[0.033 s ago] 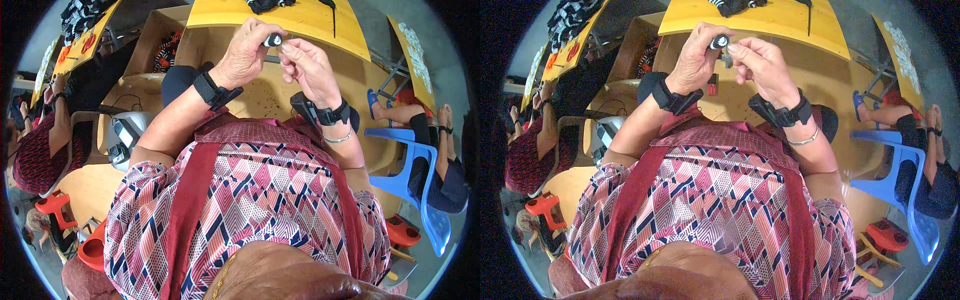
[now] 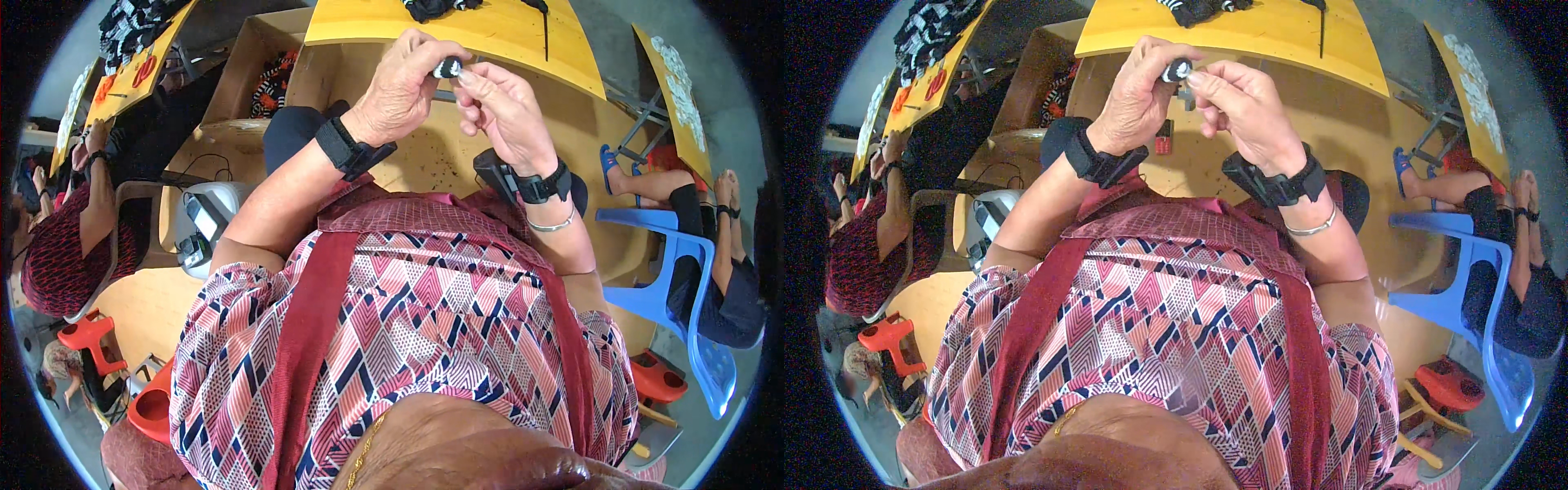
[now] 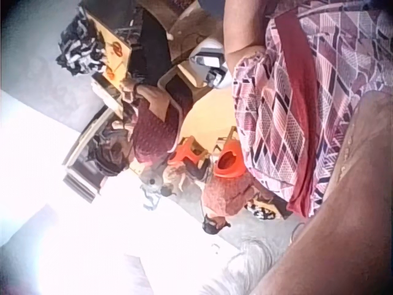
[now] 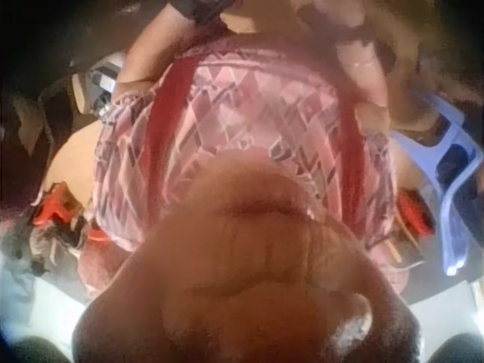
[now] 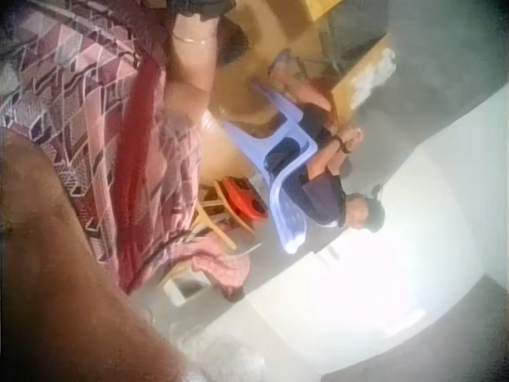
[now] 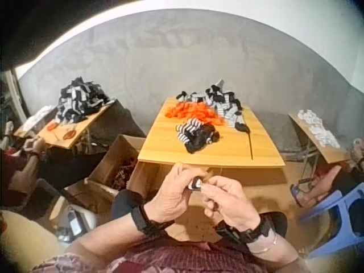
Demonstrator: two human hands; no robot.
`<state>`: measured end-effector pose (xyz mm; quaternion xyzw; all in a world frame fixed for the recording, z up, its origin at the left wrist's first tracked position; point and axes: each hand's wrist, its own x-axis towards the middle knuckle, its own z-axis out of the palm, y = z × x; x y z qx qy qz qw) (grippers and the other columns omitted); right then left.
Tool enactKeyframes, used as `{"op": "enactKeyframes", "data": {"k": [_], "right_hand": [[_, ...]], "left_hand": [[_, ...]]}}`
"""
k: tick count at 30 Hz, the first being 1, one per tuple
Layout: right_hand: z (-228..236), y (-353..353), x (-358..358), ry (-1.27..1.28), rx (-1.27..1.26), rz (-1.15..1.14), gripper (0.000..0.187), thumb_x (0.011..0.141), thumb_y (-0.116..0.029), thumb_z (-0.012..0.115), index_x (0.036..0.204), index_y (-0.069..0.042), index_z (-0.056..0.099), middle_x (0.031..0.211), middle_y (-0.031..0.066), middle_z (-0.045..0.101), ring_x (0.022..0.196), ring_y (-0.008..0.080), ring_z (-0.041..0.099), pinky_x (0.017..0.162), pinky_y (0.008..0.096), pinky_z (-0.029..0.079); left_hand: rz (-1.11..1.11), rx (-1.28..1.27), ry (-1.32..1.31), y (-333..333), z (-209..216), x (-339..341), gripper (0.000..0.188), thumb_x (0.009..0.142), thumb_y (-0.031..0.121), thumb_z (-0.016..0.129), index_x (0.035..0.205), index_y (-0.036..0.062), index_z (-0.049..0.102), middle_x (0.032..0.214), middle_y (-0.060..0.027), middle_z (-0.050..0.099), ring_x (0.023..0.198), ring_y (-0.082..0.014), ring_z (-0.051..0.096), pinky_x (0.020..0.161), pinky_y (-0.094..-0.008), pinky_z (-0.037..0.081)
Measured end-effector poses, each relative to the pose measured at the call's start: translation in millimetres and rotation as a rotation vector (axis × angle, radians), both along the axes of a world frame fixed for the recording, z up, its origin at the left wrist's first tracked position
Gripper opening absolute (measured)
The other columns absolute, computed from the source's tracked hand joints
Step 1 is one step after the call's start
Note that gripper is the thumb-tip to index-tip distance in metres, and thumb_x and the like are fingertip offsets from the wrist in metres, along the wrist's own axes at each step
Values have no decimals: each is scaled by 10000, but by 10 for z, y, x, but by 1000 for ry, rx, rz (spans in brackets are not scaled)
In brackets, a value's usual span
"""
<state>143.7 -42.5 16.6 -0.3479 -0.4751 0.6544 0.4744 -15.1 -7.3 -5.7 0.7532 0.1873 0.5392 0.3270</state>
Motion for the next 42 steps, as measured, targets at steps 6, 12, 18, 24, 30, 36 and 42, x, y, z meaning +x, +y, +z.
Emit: {"op": "enactKeyframes", "data": {"k": [6,12,18,24,30,36,42], "right_hand": [[-53,88,85,42,-81,138,115,831,-114,529,828,-1,549,663,5,499,507,49,451,444,211,443],[-194,290,115,9,-3,98,99,795,-57,499,837,21,543,658,9,505,519,58,464,464,214,463],[-279,353,64,-395,272,-166,116,774,-63,535,830,37,552,714,52,587,567,75,556,453,216,481],[-339,392,-99,-642,593,-360,56,708,-31,565,744,12,567,574,71,560,518,90,543,467,237,429],[-256,339,-223,-749,704,-390,47,688,-24,560,722,8,555,563,80,551,492,112,520,464,246,415],[-462,264,-291,-675,629,-400,37,697,-25,556,718,5,559,554,59,543,498,75,507,462,233,410],[-498,280,-66,-600,497,-345,92,733,-85,600,752,0,568,573,51,559,509,75,512,482,225,416]], "left_hand": [[-545,-477,-368,24,-81,106,244,828,40,472,1056,14,555,965,-57,454,905,-148,457,782,-259,378],[100,150,191,150,-204,71,337,781,40,495,1117,44,516,1013,-108,465,935,-172,462,814,-262,375],[288,-71,228,67,-78,-88,224,730,87,633,946,37,602,761,-65,585,725,-152,560,683,-229,438],[462,39,421,134,-29,-80,124,725,101,621,793,-1,602,725,-135,610,655,-239,612,592,-299,478],[539,130,475,207,-60,-112,96,689,72,595,749,-2,584,688,-150,585,641,-298,592,582,-338,475],[608,76,333,249,-167,-138,99,690,67,597,762,0,582,665,-146,589,611,-269,604,562,-316,480],[497,154,338,204,-179,-47,105,693,62,602,773,-2,578,674,-143,585,618,-265,600,562,-313,478]]}}
